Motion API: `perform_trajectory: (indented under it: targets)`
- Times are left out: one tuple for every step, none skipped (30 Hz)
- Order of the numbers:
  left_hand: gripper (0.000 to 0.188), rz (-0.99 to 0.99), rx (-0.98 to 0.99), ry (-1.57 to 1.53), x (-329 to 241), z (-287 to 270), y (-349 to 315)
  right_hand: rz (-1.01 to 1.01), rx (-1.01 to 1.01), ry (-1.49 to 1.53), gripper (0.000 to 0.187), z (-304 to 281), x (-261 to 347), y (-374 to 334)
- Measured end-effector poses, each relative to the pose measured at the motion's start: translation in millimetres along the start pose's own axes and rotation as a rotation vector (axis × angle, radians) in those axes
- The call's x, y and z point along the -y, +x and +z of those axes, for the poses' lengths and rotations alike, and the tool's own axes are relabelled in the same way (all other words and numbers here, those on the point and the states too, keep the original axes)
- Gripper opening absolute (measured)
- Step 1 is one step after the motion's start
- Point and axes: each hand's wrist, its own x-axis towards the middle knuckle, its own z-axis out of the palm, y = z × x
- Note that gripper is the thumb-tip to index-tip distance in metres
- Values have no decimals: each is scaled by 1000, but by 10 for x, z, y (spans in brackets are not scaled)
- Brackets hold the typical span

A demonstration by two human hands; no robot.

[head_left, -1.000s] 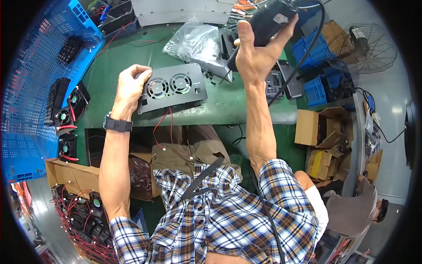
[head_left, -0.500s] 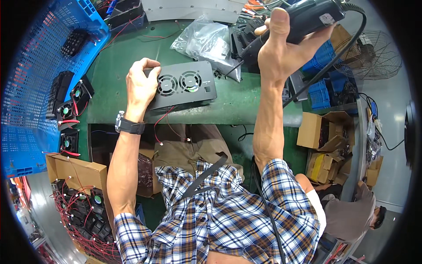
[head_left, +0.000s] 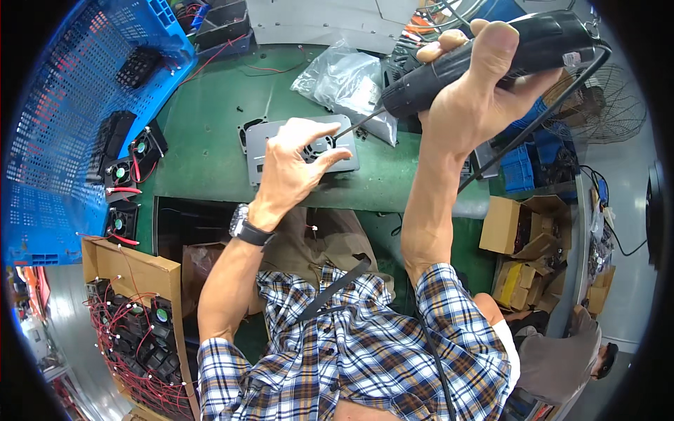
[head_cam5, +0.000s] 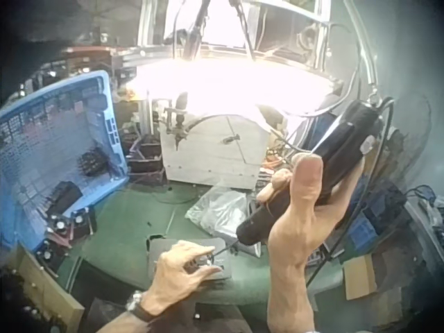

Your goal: Assembling cooling fan units into a housing using an electric screwdriver on a production floor.

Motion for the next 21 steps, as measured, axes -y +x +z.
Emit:
perform_trajectory:
  targets:
    - [32,1,-3,10,17,-4,-37,1,-2,10,77,38,8,-11]
    - [29,-118,-7,-45,13,12,-70,2,1,17,79,58,20,-23]
    - [27,-236,-10,-99,11,20,-97,3,3,24,81,75,32,-37]
    - [21,-191,-40,-87,10,23,-109,1,-2,25,81,78,33,-58]
    - [21,-184,-34,-89,-8,13,-104,9,23,48,79,90,55,-65]
    - [18,-73,-30,41,-27,-7,-101,17,47,70,77,114,87,-69]
    - [15,39,-27,170,-48,-18,-87,10,41,66,77,155,131,-93]
    - [11,87,-27,215,-73,-21,-67,63,-57,50,77,277,236,-114]
    - [11,92,-20,214,-111,-39,-60,117,-156,33,77,333,292,-121]
    - [11,72,37,257,-163,-63,-60,128,-145,22,75,311,280,-113]
    - [11,52,91,301,-195,-75,-64,126,-149,20,75,302,278,-106]
    - [11,55,95,299,-197,-70,-71,130,-144,25,75,293,278,-99]
    - [10,-48,111,142,-192,-64,-77,134,-139,30,74,284,276,-96]
    - [9,-153,123,-12,-190,-69,-90,136,-140,31,74,283,274,-98]
    - [9,-155,123,-10,-187,-76,-105,137,-133,44,74,283,271,-103]
    - [17,-193,156,18,-182,-85,-121,139,-125,57,74,286,265,-108]
    - [26,-228,192,40,-177,-80,-126,138,-126,51,74,272,258,-114]
    - [26,-228,195,35,-168,-82,-109,124,-107,39,74,258,241,-126]
    - [40,-85,207,61,-155,-95,-69,109,-86,28,75,242,222,-137]
    - [55,63,222,81,-153,-100,-8,103,-88,15,75,198,203,-121]
    - [93,86,313,229,-112,-205,40,83,-76,-21,76,173,162,-111]
